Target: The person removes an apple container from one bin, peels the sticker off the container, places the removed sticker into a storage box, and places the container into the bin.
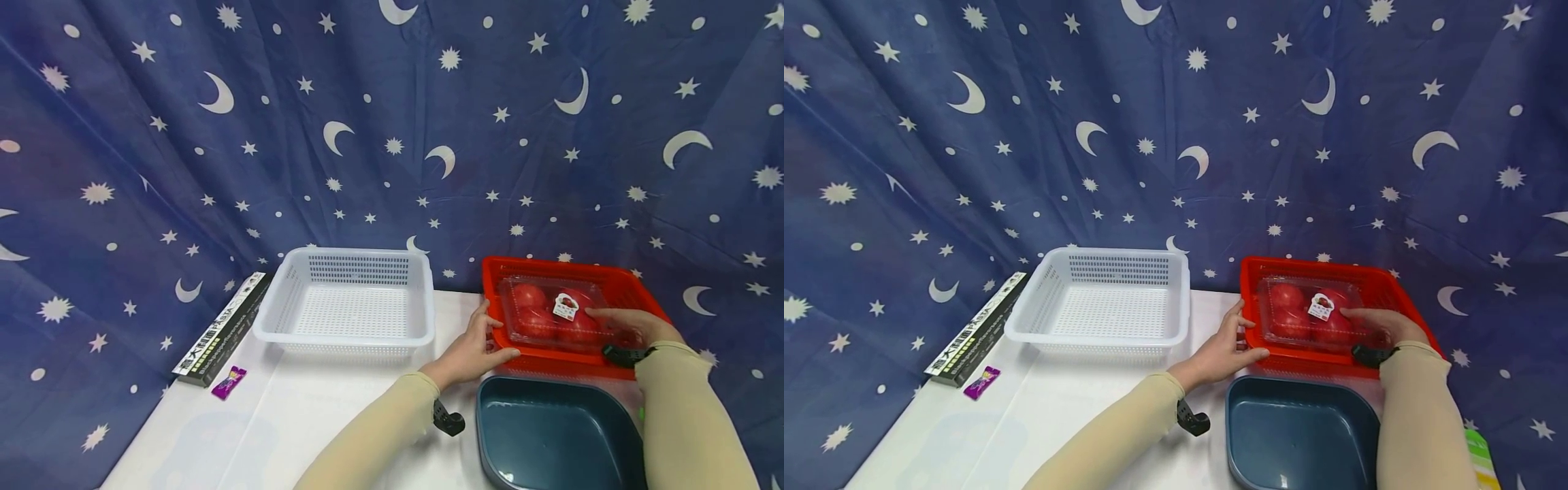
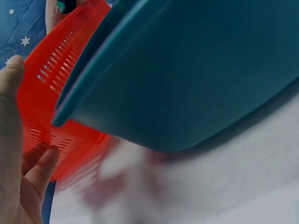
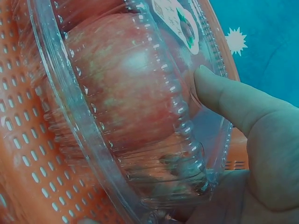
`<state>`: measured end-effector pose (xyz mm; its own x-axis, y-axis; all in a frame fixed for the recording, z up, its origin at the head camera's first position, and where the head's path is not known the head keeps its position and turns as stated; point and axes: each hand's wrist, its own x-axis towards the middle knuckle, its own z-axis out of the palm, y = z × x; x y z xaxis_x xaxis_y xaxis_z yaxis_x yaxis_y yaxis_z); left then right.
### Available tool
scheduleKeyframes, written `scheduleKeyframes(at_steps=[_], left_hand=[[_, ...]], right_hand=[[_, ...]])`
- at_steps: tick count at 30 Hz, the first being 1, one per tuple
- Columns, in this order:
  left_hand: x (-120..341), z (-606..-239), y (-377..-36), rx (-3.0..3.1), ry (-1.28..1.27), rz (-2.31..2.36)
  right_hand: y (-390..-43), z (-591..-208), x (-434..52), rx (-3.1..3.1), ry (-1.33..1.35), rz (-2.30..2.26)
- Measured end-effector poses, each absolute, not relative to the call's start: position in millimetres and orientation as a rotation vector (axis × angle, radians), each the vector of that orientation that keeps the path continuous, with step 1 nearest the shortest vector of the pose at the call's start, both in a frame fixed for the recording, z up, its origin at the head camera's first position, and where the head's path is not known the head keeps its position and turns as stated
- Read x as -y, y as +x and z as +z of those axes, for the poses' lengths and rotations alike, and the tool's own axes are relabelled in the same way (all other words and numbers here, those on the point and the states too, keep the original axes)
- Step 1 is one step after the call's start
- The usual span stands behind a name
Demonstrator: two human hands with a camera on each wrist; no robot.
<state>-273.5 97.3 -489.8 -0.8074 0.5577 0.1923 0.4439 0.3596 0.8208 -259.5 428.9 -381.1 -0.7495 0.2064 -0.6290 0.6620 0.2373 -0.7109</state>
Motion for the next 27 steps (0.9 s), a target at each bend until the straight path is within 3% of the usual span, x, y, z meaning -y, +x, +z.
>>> scheduleKeyframes(at_steps=[15, 27], left_hand=[[-100, -492, -270, -2.488, 0.898, 1.443], [-100, -492, -273, -2.478, 0.900, 1.460]], right_hand=[[-275, -409, -456, -2.073, 0.735, -1.509], [-278, -403, -456, -2.132, 0.685, -1.531]])
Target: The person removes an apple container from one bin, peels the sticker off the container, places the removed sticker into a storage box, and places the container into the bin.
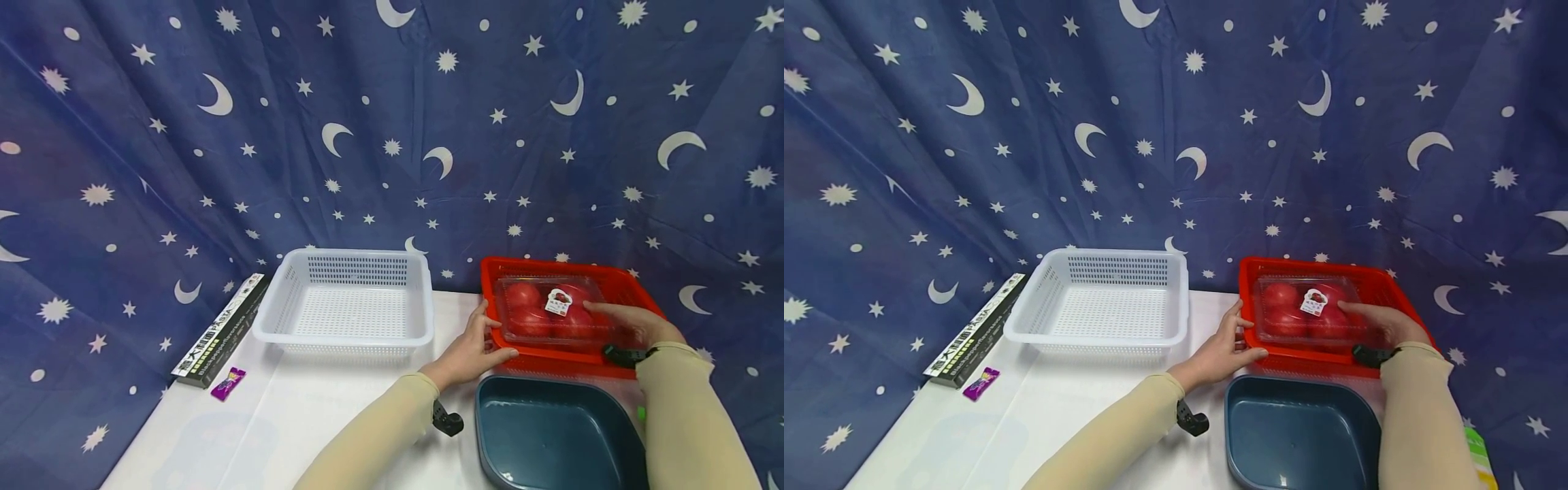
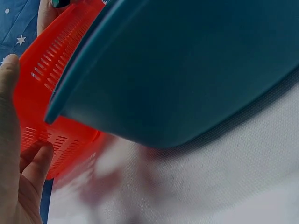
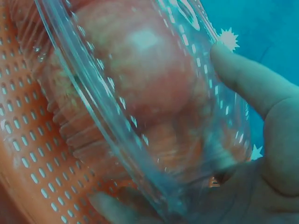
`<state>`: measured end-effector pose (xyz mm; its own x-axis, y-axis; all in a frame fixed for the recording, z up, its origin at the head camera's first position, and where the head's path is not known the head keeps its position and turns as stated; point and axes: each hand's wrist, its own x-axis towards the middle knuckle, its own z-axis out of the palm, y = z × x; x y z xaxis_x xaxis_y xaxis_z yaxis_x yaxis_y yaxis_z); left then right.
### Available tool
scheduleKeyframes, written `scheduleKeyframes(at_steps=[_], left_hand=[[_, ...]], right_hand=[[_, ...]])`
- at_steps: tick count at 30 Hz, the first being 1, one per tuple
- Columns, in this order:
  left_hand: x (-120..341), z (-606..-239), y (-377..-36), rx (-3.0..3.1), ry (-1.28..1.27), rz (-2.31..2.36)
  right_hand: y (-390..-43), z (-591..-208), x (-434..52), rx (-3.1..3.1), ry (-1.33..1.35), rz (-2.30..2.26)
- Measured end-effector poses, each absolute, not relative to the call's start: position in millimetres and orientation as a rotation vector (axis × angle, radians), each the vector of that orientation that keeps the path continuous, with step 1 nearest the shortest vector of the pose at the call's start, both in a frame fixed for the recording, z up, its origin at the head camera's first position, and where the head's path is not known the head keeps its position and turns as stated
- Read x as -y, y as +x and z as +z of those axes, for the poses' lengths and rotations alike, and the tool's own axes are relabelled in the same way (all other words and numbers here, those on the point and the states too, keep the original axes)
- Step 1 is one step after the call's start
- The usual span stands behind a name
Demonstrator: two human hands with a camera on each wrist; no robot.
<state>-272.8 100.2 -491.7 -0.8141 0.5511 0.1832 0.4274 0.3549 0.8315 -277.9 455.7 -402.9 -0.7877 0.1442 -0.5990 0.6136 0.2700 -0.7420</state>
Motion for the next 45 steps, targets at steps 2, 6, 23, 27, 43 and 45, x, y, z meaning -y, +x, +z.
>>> scheduleKeyframes(at_steps=[2, 6, 23, 27, 43, 45], left_hand=[[-100, -492, -273, -2.482, 0.899, 1.453], [-100, -491, -273, -2.492, 0.920, 1.449], [-100, -490, -274, -2.464, 0.906, 1.507], [-101, -490, -274, -2.453, 0.901, 1.516], [-102, -491, -274, -2.443, 0.906, 1.525], [-102, -491, -274, -2.439, 0.905, 1.530]], right_hand=[[-280, -402, -457, -2.142, 0.628, -1.527], [-285, -402, -458, -2.058, 0.571, -1.612], [-292, -409, -454, -1.775, 0.522, -1.916], [-292, -408, -452, -1.762, 0.525, -1.941], [-288, -406, -450, -1.815, 0.558, -1.915], [-289, -406, -450, -1.815, 0.562, -1.913]])
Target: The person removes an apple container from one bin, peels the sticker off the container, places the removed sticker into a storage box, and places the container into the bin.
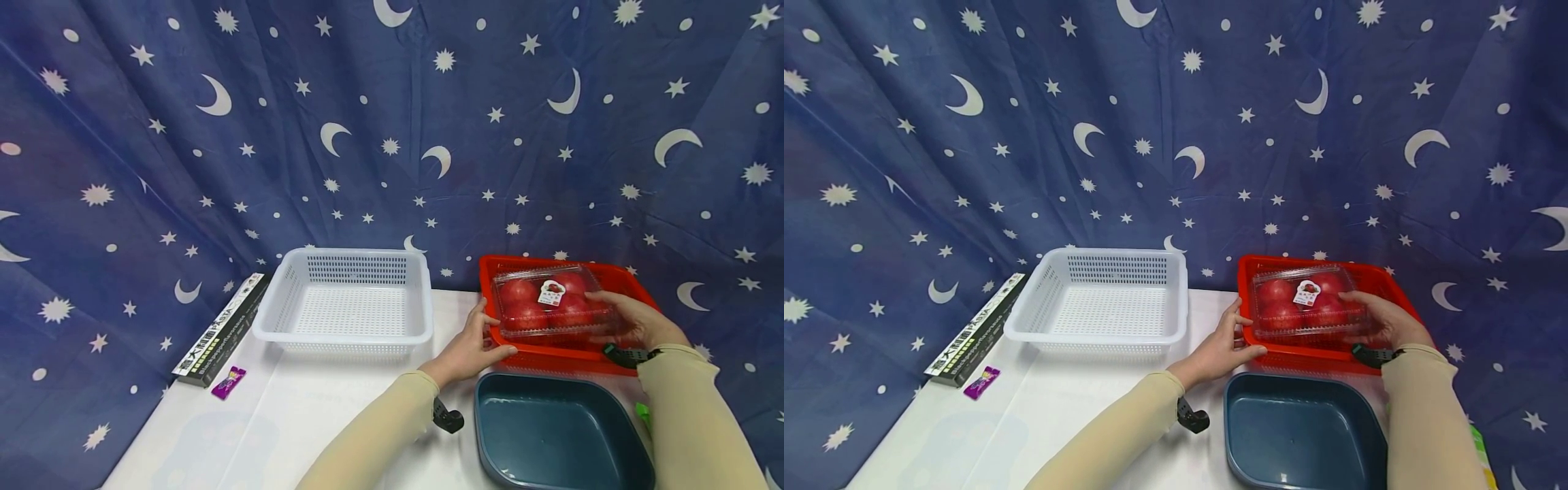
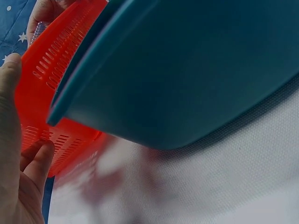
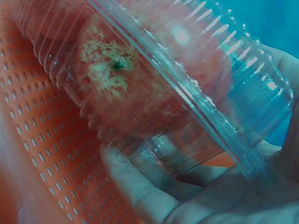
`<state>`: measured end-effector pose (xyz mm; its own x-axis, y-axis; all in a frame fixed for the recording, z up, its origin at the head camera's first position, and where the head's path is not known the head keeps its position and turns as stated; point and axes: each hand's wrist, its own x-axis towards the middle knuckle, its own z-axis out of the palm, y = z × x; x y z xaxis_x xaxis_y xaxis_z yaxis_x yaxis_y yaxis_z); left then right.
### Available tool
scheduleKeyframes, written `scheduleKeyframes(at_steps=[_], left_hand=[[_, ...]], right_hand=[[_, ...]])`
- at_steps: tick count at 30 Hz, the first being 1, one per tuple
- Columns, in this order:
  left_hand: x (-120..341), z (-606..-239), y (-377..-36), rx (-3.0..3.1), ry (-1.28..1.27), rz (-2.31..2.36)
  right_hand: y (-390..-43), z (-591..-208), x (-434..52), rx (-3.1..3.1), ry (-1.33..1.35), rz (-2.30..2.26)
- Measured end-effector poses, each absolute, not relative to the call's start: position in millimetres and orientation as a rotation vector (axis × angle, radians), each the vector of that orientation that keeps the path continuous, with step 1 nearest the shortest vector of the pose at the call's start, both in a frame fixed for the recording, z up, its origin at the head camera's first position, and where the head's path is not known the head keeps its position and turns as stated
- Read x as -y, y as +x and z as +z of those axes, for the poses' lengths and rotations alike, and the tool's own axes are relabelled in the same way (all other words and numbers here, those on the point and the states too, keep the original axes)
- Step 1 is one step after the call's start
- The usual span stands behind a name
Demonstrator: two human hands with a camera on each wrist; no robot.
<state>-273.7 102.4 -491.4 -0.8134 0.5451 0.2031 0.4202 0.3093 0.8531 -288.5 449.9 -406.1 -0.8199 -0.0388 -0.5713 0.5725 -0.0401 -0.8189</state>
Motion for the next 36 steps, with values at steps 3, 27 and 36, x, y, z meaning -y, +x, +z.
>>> scheduleKeyframes(at_steps=[3, 27, 36], left_hand=[[-103, -491, -273, -2.434, 0.901, 1.534], [-101, -489, -270, -2.391, 0.858, 1.578], [-101, -488, -270, -2.410, 0.849, 1.556]], right_hand=[[-288, -405, -449, -1.816, 0.578, -1.920], [-280, -393, -449, -1.805, 0.683, -2.046], [-274, -380, -453, -1.766, 0.693, -2.110]])
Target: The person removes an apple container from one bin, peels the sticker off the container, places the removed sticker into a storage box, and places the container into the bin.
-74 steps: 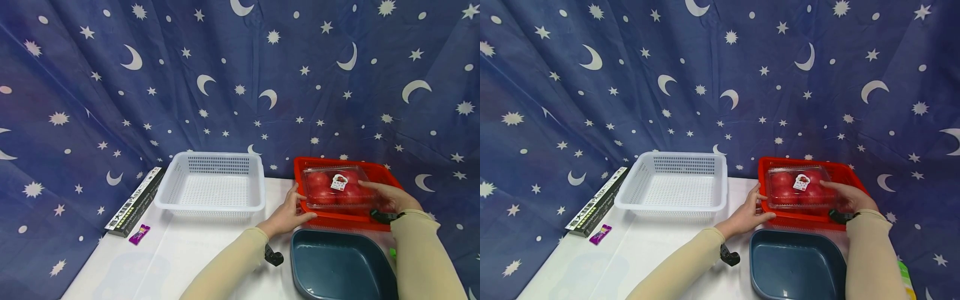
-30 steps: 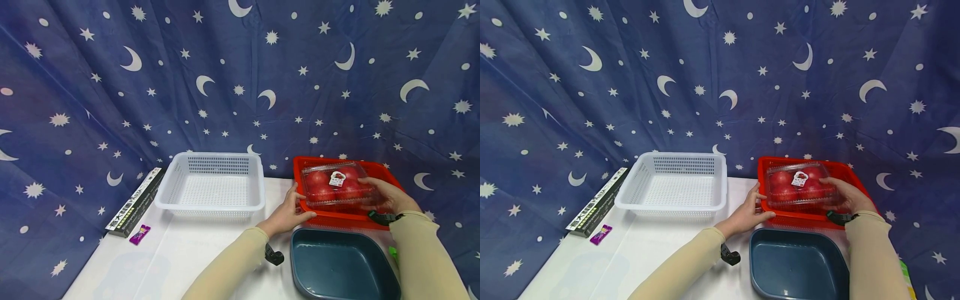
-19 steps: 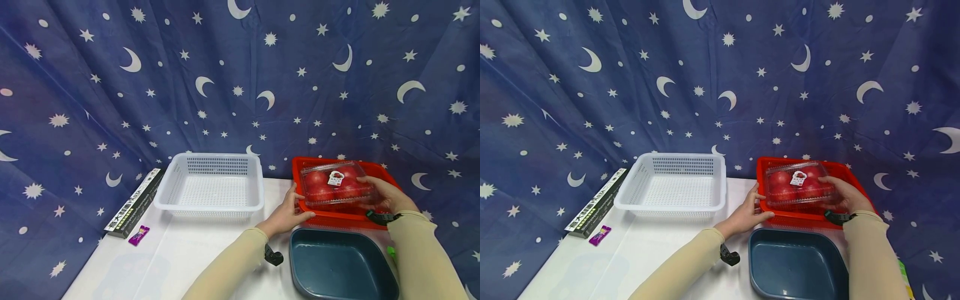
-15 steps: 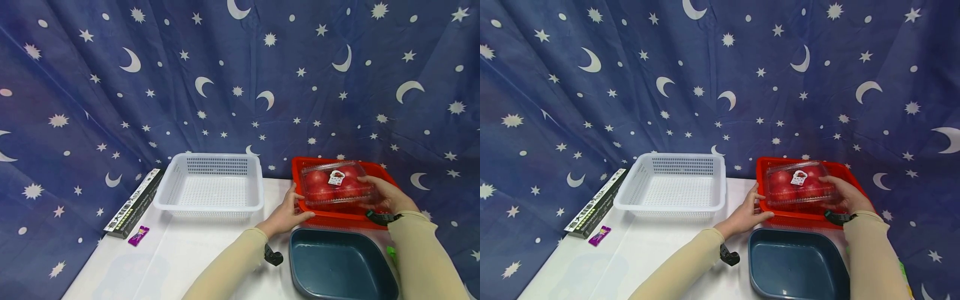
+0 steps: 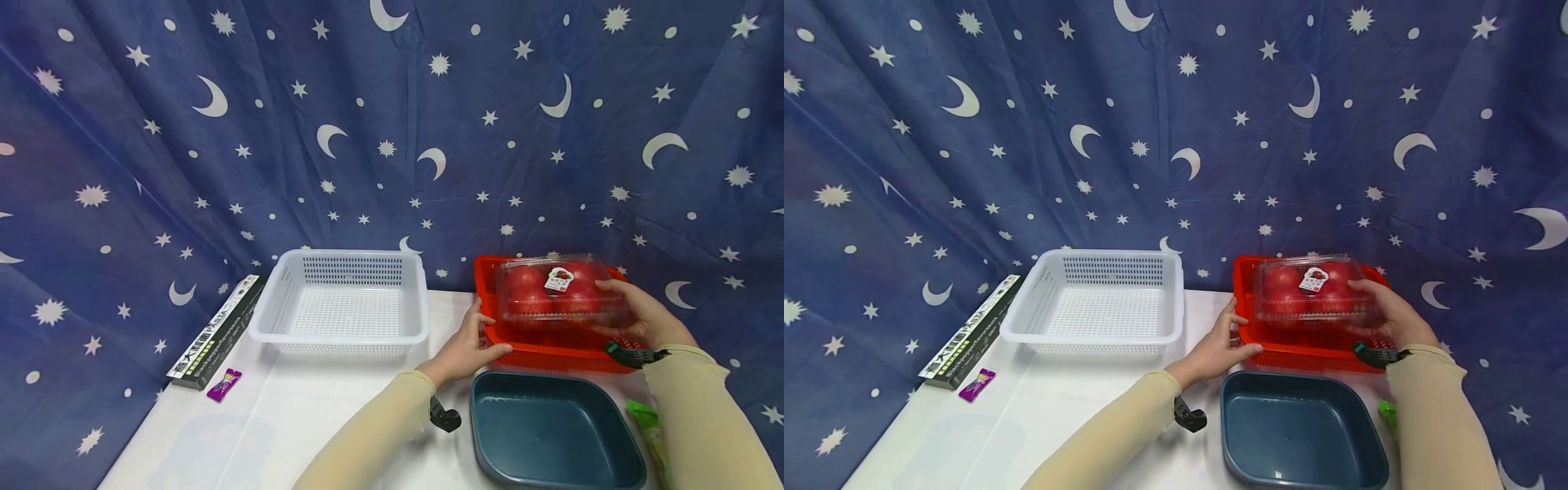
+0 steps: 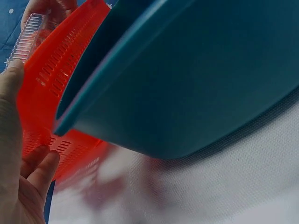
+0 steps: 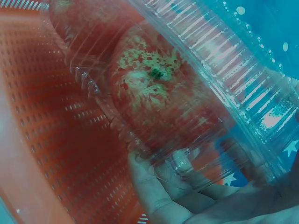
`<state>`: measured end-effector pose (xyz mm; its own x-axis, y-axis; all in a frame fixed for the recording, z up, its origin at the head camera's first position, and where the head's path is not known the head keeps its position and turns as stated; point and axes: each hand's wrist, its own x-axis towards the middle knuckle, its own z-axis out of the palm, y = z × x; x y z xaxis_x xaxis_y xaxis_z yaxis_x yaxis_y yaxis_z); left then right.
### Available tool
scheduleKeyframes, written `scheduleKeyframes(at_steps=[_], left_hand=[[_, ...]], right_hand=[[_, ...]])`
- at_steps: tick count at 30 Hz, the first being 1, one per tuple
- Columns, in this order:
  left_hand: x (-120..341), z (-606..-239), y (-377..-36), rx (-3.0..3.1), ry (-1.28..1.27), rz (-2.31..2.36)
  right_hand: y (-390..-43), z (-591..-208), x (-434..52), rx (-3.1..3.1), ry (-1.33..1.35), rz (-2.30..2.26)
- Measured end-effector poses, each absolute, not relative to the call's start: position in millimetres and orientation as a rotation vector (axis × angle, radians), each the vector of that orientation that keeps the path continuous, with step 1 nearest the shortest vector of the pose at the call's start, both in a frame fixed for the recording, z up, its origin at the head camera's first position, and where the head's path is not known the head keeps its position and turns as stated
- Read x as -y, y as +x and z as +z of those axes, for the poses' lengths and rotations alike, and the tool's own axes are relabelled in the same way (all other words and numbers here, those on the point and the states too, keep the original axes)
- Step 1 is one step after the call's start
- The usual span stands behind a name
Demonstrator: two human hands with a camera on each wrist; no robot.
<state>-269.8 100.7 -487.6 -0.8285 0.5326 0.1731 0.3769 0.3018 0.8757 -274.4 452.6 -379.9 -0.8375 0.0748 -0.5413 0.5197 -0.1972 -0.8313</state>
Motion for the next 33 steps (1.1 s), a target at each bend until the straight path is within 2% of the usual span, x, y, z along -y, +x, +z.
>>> scheduleKeyframes(at_steps=[26, 33], left_hand=[[-79, -465, -266, -2.382, 0.789, 1.632], [-74, -448, -261, -2.319, 0.790, 1.690]], right_hand=[[-251, -373, -456, -1.447, 0.602, -2.407], [-247, -369, -450, -1.419, 0.586, -2.435]])
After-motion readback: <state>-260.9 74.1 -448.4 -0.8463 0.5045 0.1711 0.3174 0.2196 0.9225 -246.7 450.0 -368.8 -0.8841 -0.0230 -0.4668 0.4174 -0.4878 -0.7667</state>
